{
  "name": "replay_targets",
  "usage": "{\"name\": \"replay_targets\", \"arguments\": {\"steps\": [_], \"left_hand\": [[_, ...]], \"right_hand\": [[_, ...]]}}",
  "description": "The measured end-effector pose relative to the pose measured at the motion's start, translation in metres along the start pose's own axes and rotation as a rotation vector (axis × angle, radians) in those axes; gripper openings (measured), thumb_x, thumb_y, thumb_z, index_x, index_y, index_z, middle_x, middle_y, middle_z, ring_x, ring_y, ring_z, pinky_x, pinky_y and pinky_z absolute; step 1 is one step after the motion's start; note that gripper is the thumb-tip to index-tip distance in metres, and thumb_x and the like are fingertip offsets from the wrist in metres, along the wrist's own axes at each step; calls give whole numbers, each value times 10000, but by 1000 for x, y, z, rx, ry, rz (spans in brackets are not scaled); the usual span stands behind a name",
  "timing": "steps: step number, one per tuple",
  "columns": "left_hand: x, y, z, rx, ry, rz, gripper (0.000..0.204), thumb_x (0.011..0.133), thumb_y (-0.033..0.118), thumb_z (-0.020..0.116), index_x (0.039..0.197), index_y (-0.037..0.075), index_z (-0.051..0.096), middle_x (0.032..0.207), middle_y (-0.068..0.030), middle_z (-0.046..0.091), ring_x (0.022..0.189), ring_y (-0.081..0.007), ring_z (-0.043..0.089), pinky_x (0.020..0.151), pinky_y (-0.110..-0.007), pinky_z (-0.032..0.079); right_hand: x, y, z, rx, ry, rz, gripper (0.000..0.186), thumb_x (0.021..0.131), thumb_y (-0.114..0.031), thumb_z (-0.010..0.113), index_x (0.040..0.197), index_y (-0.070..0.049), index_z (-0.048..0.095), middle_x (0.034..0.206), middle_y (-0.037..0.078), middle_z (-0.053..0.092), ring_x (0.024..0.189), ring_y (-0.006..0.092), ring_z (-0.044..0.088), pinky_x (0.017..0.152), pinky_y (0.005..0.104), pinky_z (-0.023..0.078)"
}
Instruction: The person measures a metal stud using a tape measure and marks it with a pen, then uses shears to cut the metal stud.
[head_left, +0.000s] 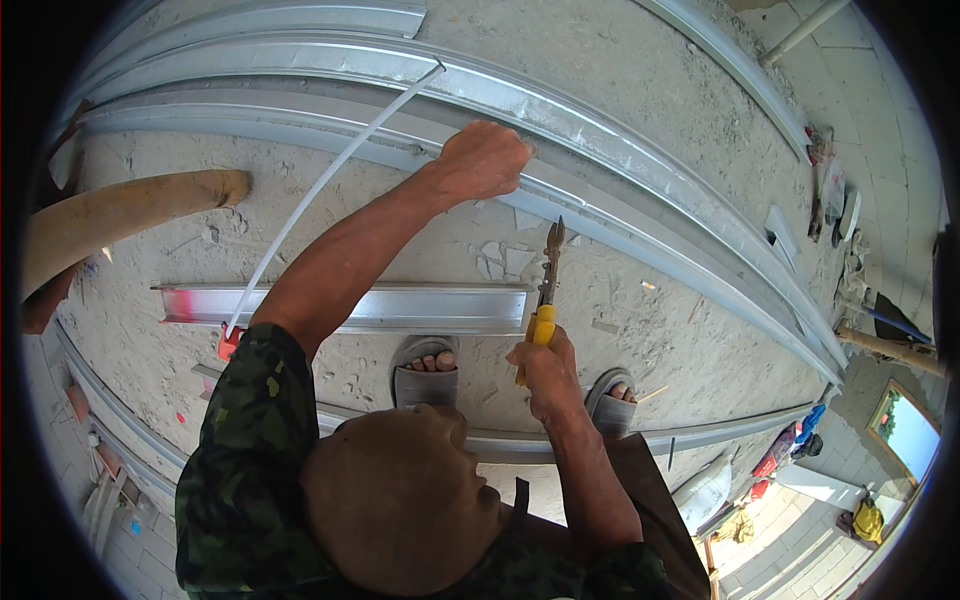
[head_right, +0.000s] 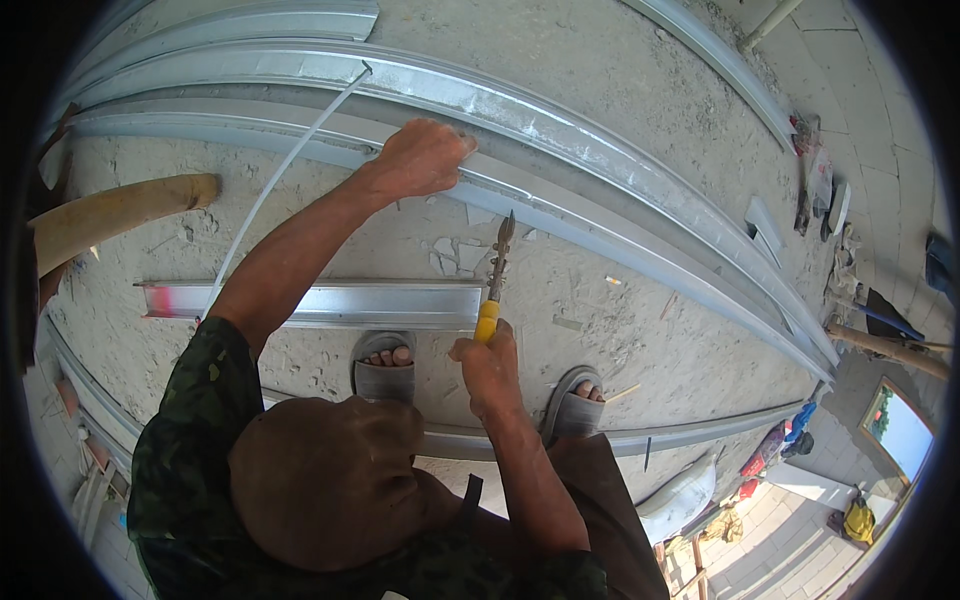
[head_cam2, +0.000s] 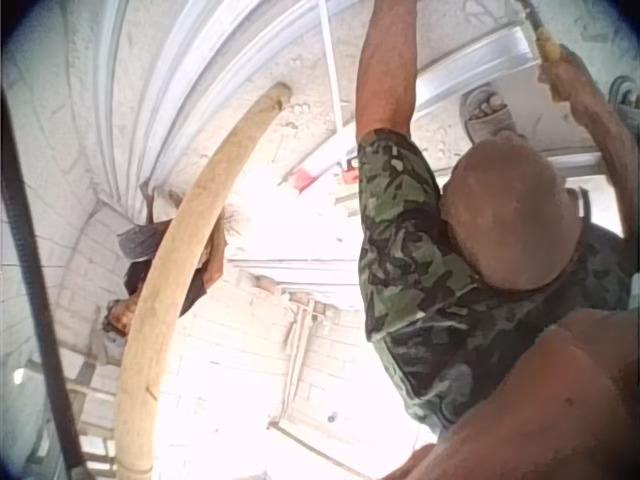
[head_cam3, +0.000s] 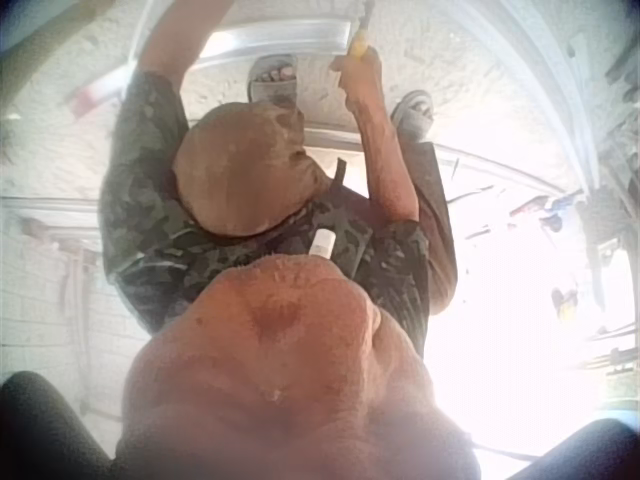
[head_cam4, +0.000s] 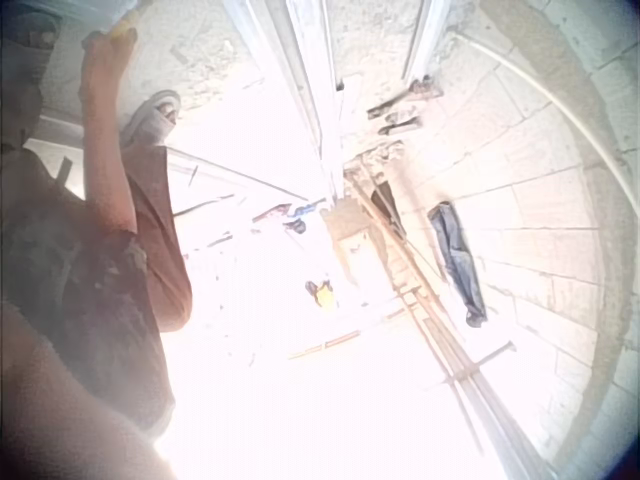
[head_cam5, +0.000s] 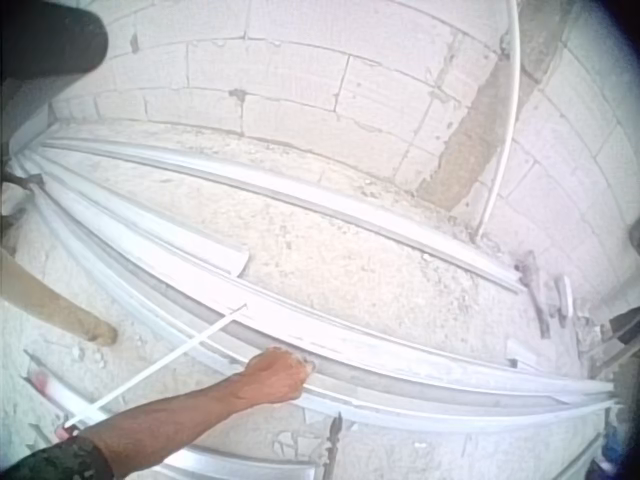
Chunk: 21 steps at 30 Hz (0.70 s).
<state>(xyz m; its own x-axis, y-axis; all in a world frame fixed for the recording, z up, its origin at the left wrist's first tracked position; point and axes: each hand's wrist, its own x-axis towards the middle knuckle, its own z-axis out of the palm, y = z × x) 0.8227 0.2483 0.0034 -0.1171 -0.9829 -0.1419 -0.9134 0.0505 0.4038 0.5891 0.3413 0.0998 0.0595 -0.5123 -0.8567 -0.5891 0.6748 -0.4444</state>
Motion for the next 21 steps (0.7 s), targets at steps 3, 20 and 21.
{"name": "replay_targets", "arguments": {"steps": [3, 20, 21], "left_hand": [[0, -1, 1, -3, 5, -2, 251, 687, 17, 644, 936, 13, 677, 753, -164, 669, 746, -324, 679, 684, -434, 543], [-10, 4, 6, 22, 73, 65, 164, 767, 19, 604, 920, -13, 654, 781, -178, 668, 761, -321, 682, 675, -428, 545], [-11, 4, 7, 21, 82, 68, 159, 768, 19, 604, 916, -12, 652, 788, -177, 668, 766, -320, 681, 678, -427, 545]], "right_hand": [[2, 3, 5, 33, 18, 4, 322, 706, -95, 619, 978, 28, 496, 807, 97, 511, 702, 196, 495, 625, 335, 414], [11, 16, 22, 84, 115, 43, 289, 696, -105, 632, 927, 29, 519, 728, 79, 497, 600, 184, 467, 548, 349, 387], [13, 18, 22, 76, 121, 40, 291, 699, -104, 634, 928, 32, 519, 730, 82, 501, 589, 184, 469, 534, 348, 387]]}}
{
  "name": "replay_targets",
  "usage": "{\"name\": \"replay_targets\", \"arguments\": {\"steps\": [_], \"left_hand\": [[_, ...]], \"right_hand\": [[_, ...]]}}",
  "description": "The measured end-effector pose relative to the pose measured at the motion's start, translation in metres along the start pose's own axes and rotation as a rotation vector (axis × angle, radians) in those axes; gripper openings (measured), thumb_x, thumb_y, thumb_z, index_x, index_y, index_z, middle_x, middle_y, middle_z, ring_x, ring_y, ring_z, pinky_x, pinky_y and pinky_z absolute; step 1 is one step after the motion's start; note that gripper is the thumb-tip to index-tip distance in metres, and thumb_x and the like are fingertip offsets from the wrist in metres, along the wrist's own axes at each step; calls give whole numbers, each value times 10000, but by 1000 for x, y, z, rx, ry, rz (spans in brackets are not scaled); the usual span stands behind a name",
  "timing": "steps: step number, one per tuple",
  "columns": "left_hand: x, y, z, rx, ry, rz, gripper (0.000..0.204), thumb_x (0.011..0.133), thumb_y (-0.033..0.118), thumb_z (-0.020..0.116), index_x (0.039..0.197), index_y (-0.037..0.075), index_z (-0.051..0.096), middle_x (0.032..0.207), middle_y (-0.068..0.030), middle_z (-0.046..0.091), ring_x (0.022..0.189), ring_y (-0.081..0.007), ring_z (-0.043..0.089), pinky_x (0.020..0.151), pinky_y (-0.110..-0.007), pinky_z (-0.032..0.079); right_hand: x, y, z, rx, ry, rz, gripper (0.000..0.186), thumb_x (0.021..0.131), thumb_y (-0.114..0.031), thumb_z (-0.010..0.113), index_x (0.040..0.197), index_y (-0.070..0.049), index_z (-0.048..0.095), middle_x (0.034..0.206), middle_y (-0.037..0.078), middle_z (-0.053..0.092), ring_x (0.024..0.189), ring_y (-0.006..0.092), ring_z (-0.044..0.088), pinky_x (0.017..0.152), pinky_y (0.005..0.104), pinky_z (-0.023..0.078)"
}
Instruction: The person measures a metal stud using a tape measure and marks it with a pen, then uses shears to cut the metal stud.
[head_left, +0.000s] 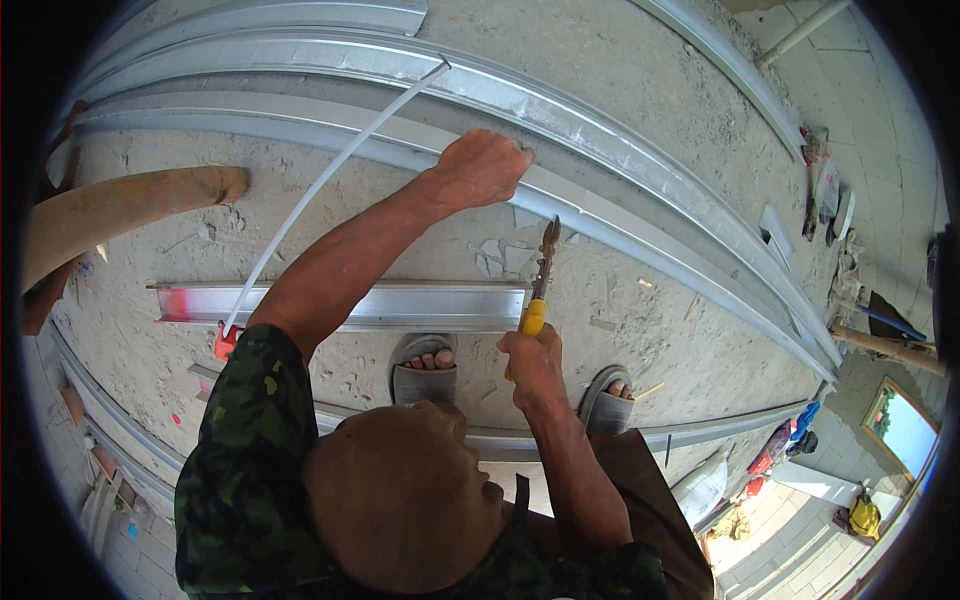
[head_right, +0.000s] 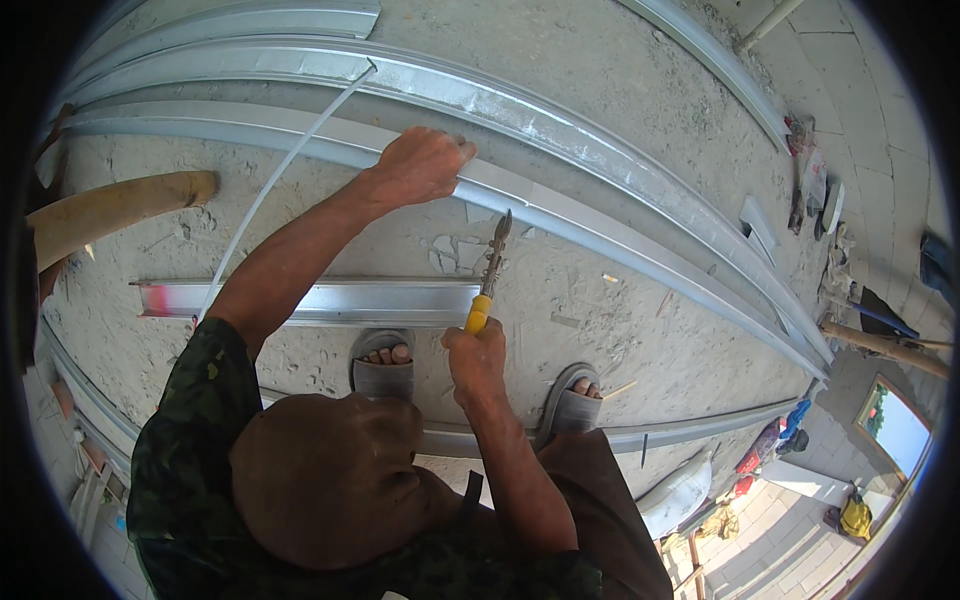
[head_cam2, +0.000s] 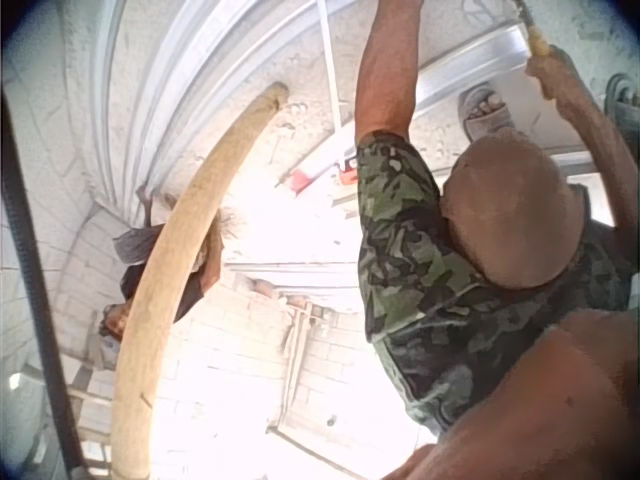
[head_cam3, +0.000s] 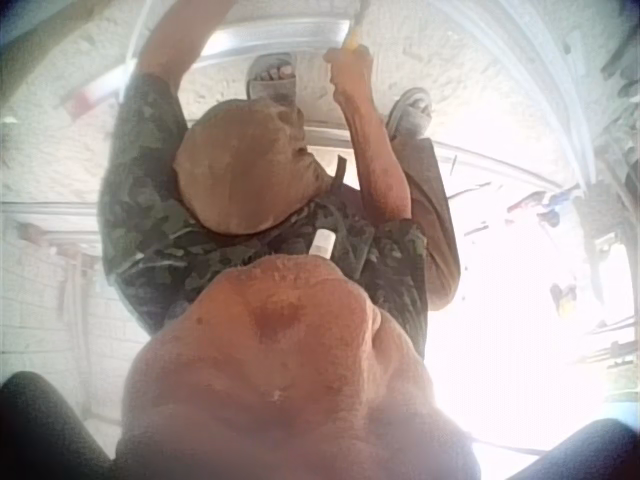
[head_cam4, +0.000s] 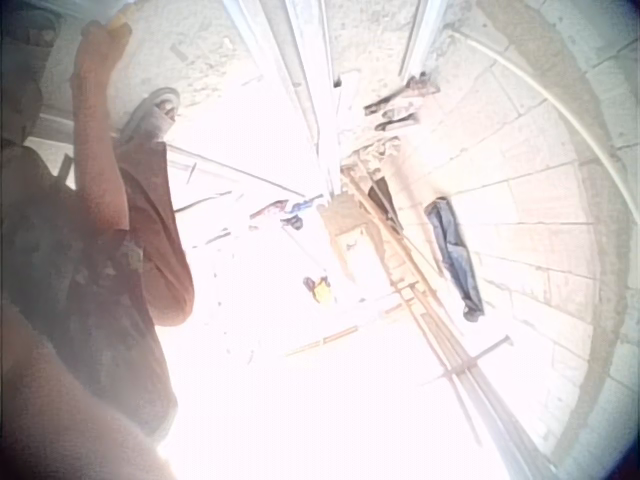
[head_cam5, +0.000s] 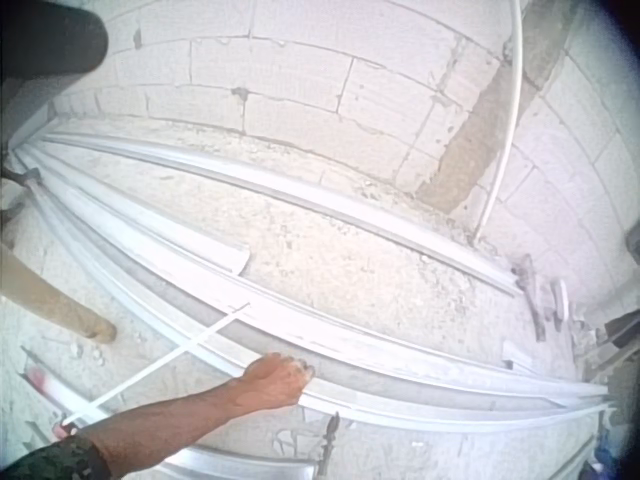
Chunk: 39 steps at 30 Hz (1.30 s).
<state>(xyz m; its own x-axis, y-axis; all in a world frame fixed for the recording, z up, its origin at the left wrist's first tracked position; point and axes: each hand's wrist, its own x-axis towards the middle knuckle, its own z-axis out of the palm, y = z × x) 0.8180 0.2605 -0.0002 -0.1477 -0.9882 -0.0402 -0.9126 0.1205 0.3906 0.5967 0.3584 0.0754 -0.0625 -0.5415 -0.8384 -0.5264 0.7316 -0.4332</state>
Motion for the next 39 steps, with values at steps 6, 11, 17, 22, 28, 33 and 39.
{"name": "replay_targets", "arguments": {"steps": [6, 11, 17, 22, 28, 33, 39], "left_hand": [[0, 2, 0, -26, 12, 3, 118, 763, 17, 611, 874, -7, 644, 812, -173, 667, 787, -319, 679, 687, -421, 546], [1, -4, 1, 1, 29, 36, 123, 725, 12, 639, 846, -13, 640, 770, -163, 662, 730, -313, 681, 637, -413, 549], [6, -5, 1, -23, 32, 35, 135, 723, 6, 625, 855, -15, 643, 725, -173, 652, 705, -333, 673, 635, -424, 543], [11, -7, -1, -48, -16, 14, 171, 707, 14, 640, 877, -5, 651, 744, -178, 658, 731, -336, 675, 663, -437, 540], [12, -5, -5, -16, -74, -3, 202, 709, 16, 639, 909, -7, 659, 769, -183, 664, 760, -336, 677, 700, -441, 542], [14, -4, -5, -2, -79, 9, 206, 712, 7, 631, 915, -11, 662, 768, -184, 664, 760, -336, 678, 699, -441, 543], [10, -8, -5, -13, -69, 17, 205, 702, -8, 623, 903, -16, 662, 756, -190, 661, 752, -338, 678, 699, -439, 543]], "right_hand": [[17, 18, 1, -110, 37, -32, 285, 716, -82, 632, 936, 50, 507, 720, 90, 510, 509, 175, 473, 448, 332, 384], [17, 18, 6, -183, 35, -7, 399, 716, -99, 603, 1027, 134, 513, 872, 228, 617, 752, 295, 617, 685, 396, 487], [26, 33, 4, -269, 92, -75, 350, 709, -96, 602, 973, 119, 519, 815, 247, 617, 734, 357, 625, 699, 418, 490], [29, 41, 5, -176, 105, -167, 253, 700, -41, 592, 921, 40, 499, 669, 74, 504, 475, 151, 475, 414, 321, 383], [22, 28, 1, -46, 38, -136, 205, 703, -45, 592, 875, 35, 513, 693, 93, 514, 538, 184, 507, 475, 335, 407], [5, -13, -7, -57, -39, 3, 210, 711, -69, 595, 877, 33, 518, 694, 96, 516, 567, 201, 502, 508, 344, 403], [2, -21, -5, -9, -62, 39, 188, 718, -89, 598, 843, 36, 535, 684, 93, 514, 570, 195, 486, 512, 350, 390]]}}
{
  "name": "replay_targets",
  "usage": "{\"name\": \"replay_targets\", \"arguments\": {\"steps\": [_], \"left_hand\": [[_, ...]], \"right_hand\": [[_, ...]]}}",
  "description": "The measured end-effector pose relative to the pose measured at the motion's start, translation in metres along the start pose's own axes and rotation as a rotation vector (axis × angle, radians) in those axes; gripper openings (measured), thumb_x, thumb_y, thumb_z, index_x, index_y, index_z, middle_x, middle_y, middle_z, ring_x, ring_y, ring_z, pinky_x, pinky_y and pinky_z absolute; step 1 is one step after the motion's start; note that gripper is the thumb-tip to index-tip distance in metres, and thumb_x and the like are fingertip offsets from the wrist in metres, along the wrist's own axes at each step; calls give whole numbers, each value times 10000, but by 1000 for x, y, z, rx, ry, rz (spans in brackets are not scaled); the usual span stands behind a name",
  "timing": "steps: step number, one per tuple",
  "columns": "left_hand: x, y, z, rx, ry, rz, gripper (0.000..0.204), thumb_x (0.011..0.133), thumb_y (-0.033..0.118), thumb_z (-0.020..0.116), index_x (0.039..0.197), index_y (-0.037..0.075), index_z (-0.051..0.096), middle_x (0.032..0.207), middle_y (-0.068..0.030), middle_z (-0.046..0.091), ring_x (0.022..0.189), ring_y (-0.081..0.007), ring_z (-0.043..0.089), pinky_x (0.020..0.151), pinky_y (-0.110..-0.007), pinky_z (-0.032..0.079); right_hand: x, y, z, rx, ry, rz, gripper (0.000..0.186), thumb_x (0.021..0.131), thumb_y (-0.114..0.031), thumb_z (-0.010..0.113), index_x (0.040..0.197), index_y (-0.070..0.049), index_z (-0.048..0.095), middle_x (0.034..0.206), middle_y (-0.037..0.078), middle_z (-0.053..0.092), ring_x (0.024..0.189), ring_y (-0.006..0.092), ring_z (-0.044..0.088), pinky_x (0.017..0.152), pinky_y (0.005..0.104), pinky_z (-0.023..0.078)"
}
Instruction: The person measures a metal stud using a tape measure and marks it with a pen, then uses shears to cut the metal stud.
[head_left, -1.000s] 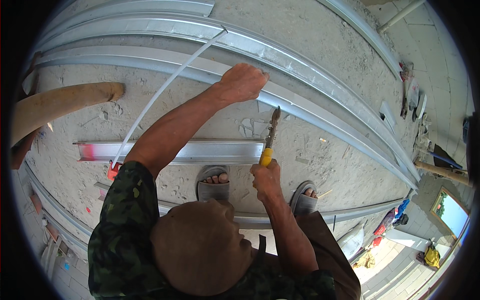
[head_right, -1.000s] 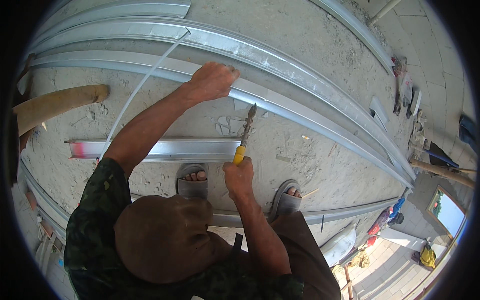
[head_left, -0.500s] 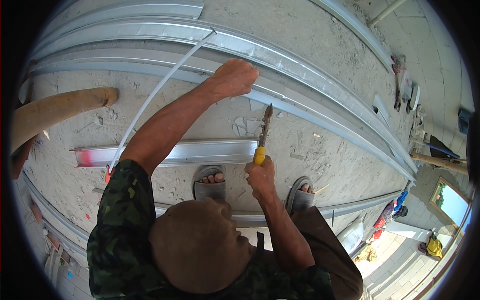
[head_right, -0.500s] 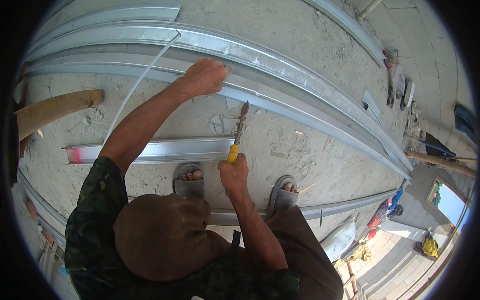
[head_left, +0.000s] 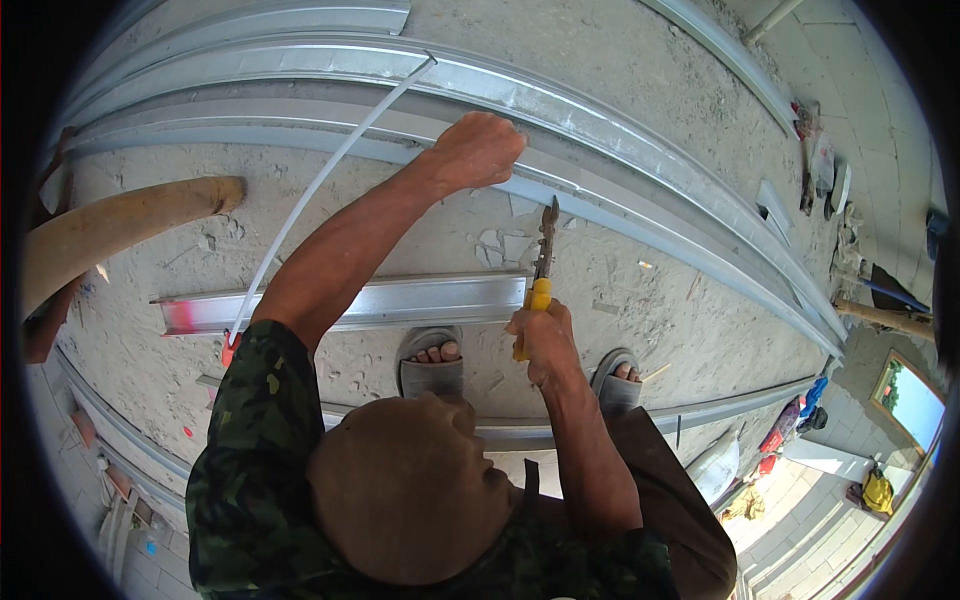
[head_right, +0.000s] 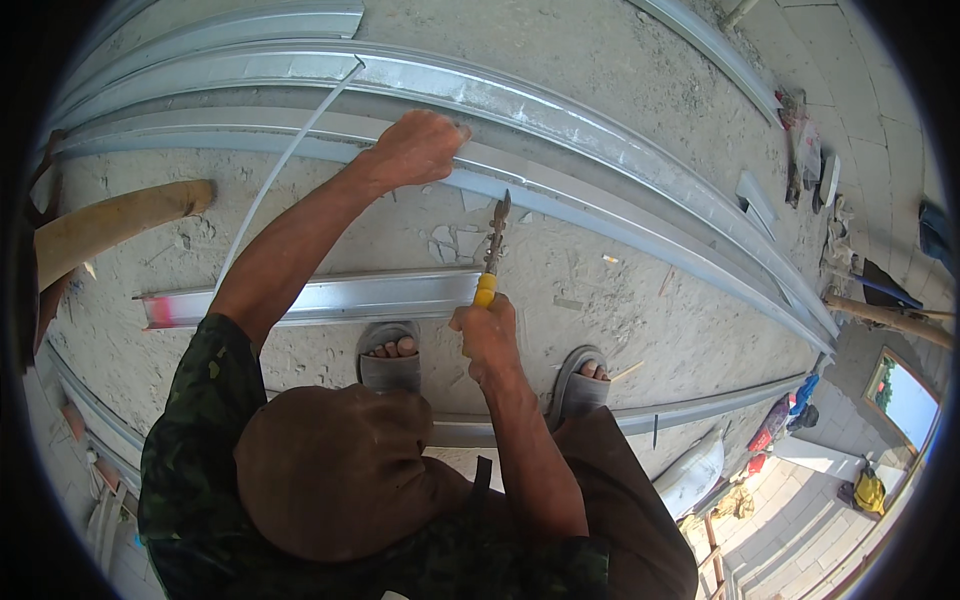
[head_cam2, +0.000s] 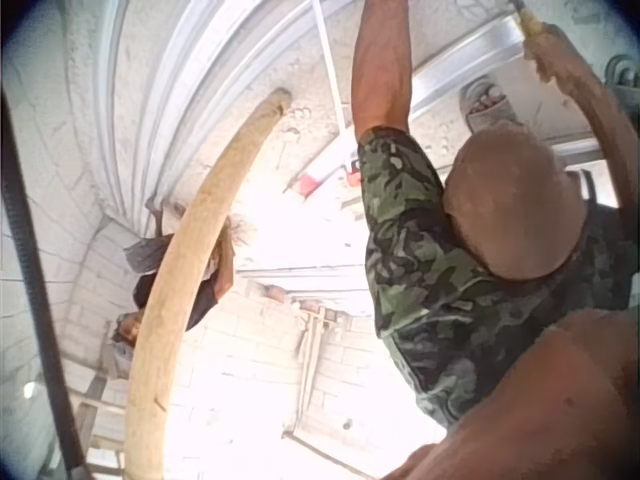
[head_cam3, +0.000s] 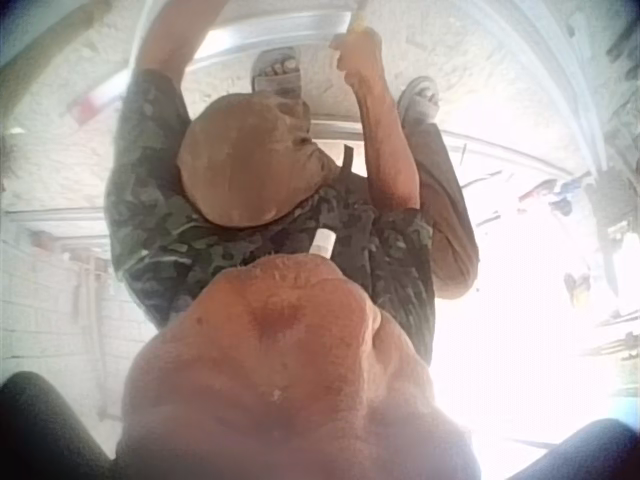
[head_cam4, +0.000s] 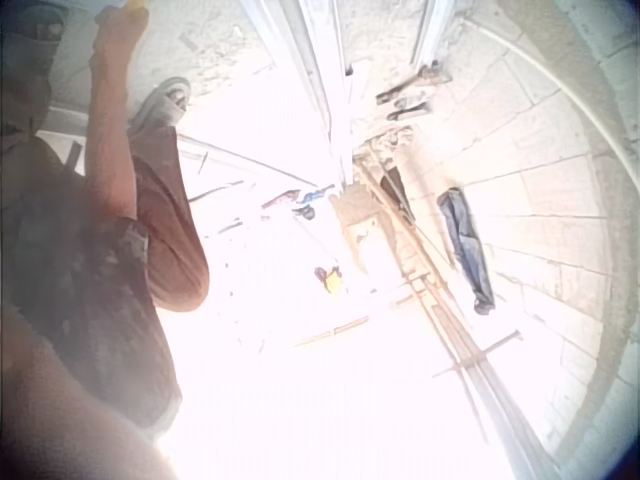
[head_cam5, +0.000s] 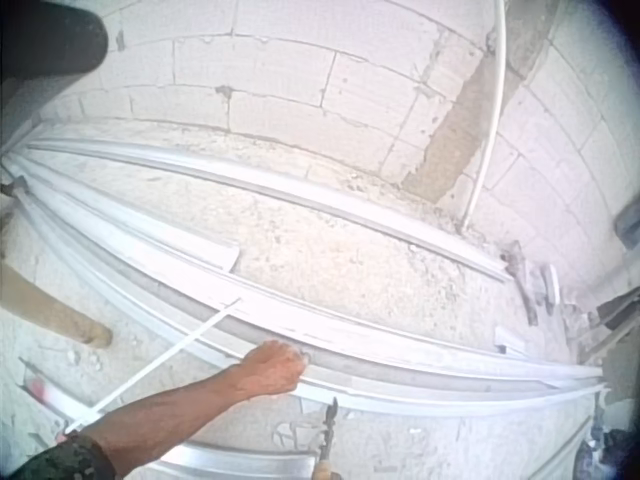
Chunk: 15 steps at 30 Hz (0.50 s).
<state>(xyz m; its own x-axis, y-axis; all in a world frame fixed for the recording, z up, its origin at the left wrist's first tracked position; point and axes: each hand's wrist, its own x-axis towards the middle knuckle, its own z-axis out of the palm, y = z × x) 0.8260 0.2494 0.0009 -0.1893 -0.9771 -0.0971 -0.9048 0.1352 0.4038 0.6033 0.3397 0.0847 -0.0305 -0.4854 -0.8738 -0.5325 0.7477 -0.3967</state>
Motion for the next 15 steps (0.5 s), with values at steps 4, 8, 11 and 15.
{"name": "replay_targets", "arguments": {"steps": [4, 8, 11, 15], "left_hand": [[4, -1, 0, -21, 12, 5, 189, 693, -14, 621, 877, -19, 665, 751, -199, 658, 750, -353, 674, 700, -449, 538], [8, 0, 1, -48, 12, -2, 169, 690, -7, 621, 853, -22, 665, 750, -213, 658, 756, -366, 671, 703, -463, 533], [8, -6, 2, -49, 11, -5, 168, 693, 2, 614, 852, -22, 663, 746, -216, 660, 758, -365, 673, 702, -463, 533], [18, -6, 0, -31, -17, 3, 176, 695, 7, 608, 858, -24, 666, 757, -218, 662, 779, -369, 673, 721, -464, 531]], "right_hand": [[15, 16, 4, -20, 45, 45, 179, 713, -97, 610, 816, 34, 545, 664, 82, 518, 535, 187, 486, 484, 346, 391], [42, 49, 5, -147, 114, -97, 222, 703, -101, 621, 841, 59, 553, 705, 135, 560, 583, 240, 546, 533, 367, 430], [52, 62, 7, -221, 146, -132, 270, 702, -102, 621, 890, 77, 545, 762, 199, 602, 657, 293, 599, 605, 395, 463], [57, 74, 5, -209, 197, -233, 210, 716, -54, 599, 883, 25, 498, 648, 79, 525, 463, 164, 493, 408, 328, 402]]}}
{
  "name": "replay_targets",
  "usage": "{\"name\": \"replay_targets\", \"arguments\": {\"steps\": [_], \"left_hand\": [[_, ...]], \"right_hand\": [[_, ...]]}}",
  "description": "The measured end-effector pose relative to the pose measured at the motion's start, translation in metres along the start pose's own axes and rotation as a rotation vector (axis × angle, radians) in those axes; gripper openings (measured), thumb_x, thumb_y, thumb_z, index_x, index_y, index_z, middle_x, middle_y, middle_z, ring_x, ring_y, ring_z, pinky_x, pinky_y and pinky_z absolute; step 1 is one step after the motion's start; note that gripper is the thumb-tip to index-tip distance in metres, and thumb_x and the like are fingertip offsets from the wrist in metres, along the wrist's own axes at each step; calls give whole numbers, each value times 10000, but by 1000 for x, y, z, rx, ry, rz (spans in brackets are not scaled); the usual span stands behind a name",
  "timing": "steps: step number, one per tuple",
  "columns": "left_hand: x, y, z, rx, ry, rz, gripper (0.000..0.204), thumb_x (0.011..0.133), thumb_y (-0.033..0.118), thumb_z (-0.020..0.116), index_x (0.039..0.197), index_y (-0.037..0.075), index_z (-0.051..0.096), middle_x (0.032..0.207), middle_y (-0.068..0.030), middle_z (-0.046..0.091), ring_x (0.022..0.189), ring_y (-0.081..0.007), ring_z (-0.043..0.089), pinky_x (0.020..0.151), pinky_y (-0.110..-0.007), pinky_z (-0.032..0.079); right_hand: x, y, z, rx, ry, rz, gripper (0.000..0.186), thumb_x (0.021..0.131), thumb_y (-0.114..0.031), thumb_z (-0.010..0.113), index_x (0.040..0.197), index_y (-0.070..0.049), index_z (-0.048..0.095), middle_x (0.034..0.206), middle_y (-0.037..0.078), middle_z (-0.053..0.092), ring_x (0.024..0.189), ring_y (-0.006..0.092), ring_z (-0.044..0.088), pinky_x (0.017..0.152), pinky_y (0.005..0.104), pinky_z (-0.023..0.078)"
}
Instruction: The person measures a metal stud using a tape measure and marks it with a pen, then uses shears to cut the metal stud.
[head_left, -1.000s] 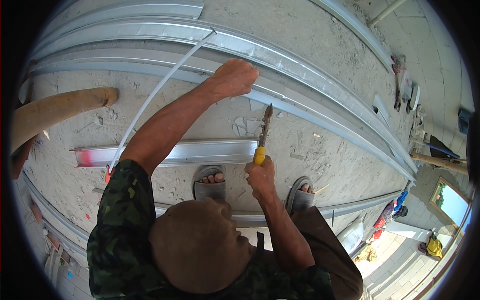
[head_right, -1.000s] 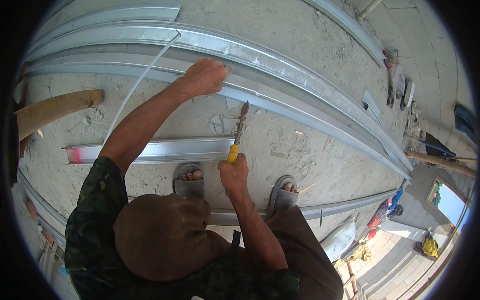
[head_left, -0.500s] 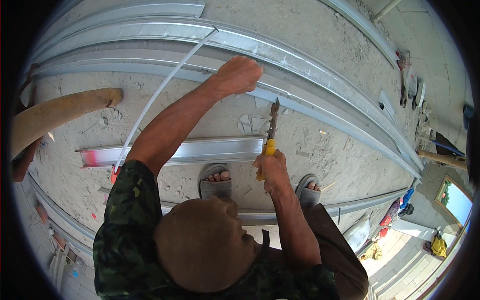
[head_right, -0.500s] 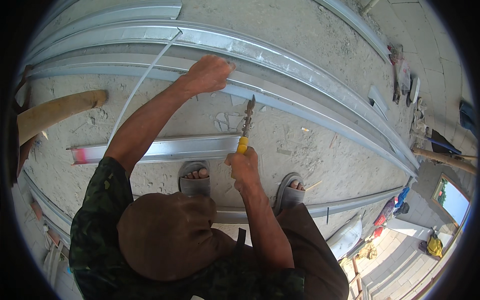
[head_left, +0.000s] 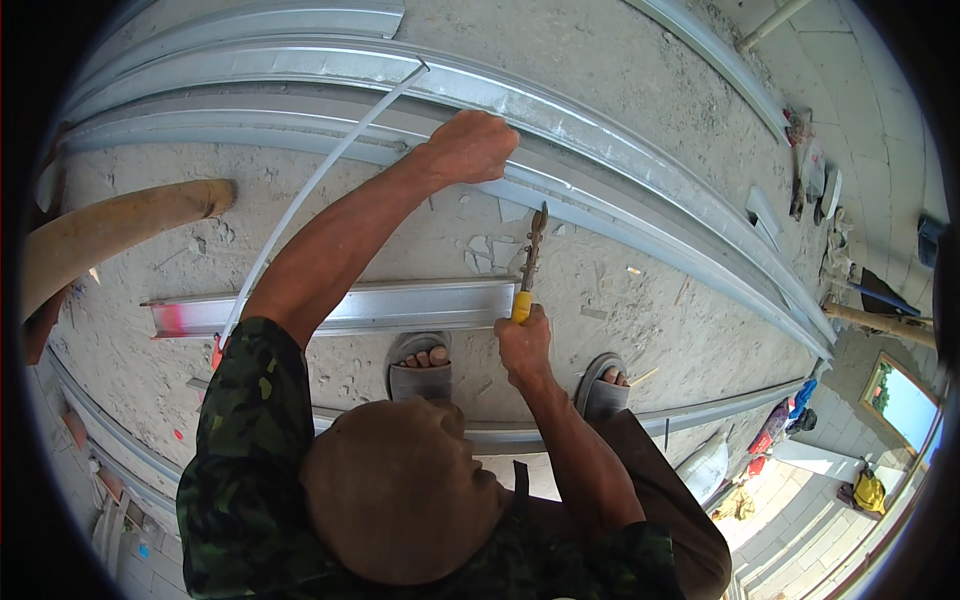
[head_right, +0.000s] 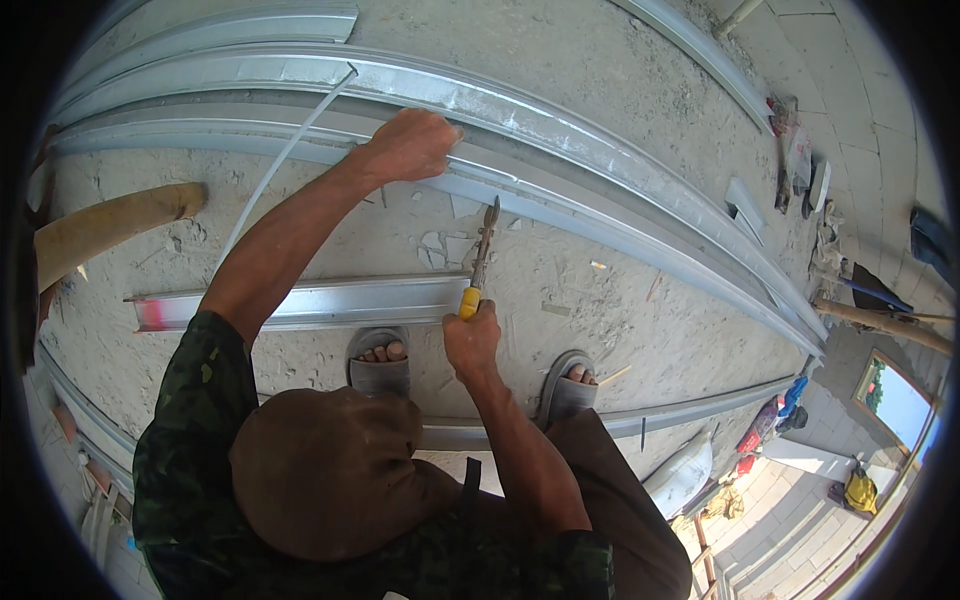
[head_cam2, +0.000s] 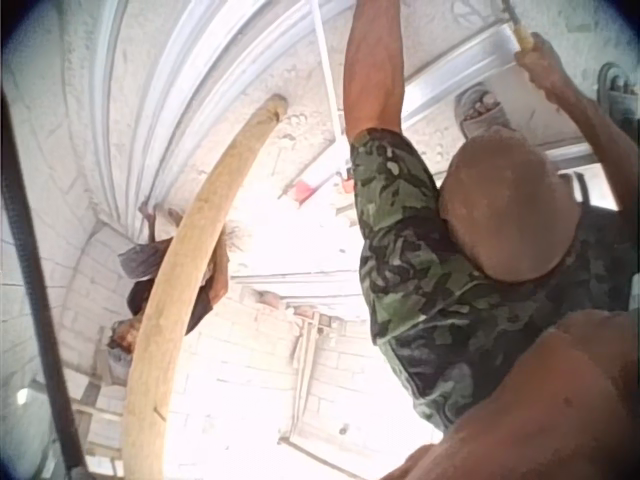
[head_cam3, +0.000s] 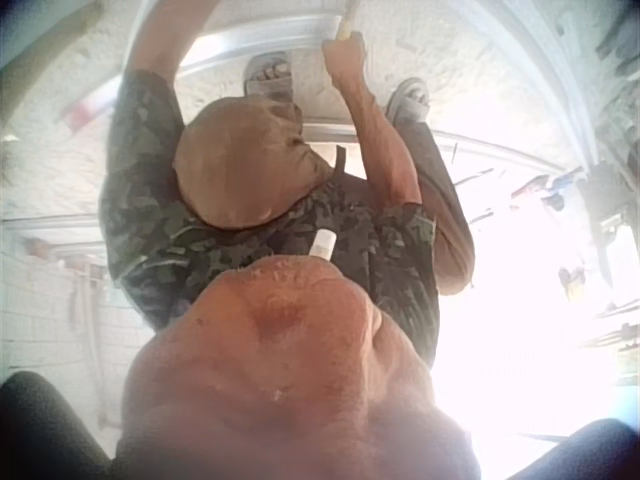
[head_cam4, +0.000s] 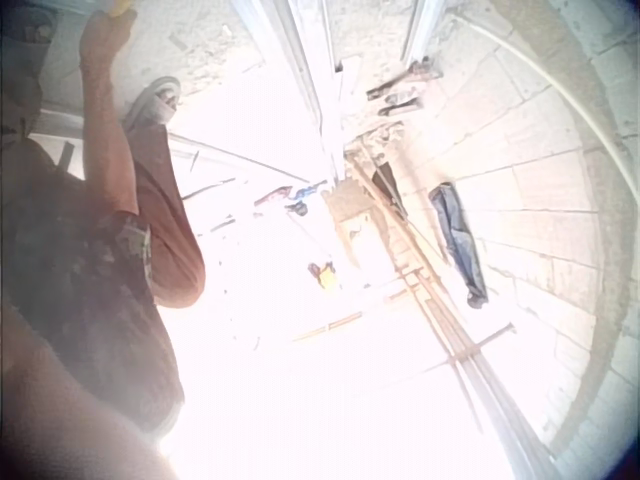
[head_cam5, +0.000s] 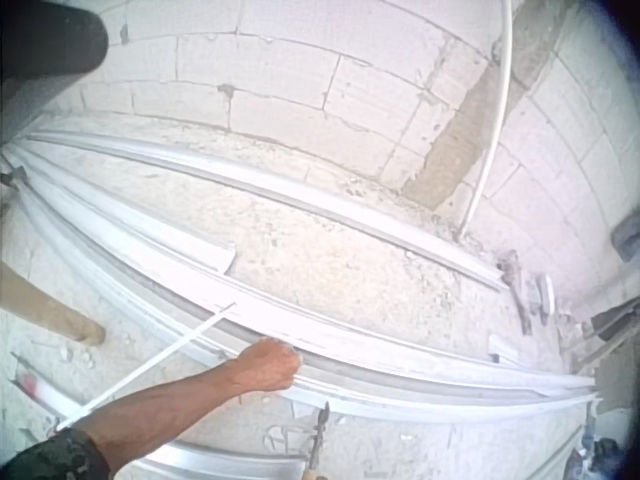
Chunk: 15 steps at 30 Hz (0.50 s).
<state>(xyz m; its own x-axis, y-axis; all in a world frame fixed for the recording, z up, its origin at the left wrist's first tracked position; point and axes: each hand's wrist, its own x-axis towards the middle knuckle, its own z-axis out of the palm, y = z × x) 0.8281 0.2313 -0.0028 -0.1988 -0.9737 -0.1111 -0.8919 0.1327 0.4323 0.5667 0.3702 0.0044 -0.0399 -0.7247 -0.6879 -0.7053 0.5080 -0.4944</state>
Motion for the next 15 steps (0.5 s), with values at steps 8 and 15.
{"name": "replay_targets", "arguments": {"steps": [8, 15], "left_hand": [[0, -4, -4, -31, -80, -54, 160, 691, 12, 612, 835, -25, 672, 798, -231, 664, 817, -372, 675, 765, -461, 531], [3, -4, -5, -54, -88, -57, 155, 712, 43, 654, 847, -26, 686, 829, -227, 674, 848, -370, 669, 788, -454, 526]], "right_hand": [[-19, -49, -20, 130, -159, 155, 191, 717, -46, 594, 874, 32, 519, 711, 91, 533, 555, 178, 515, 469, 330, 426], [-20, -85, -44, 162, -302, 213, 230, 693, -64, 587, 887, 44, 528, 735, 94, 525, 581, 189, 500, 482, 340, 401]]}}
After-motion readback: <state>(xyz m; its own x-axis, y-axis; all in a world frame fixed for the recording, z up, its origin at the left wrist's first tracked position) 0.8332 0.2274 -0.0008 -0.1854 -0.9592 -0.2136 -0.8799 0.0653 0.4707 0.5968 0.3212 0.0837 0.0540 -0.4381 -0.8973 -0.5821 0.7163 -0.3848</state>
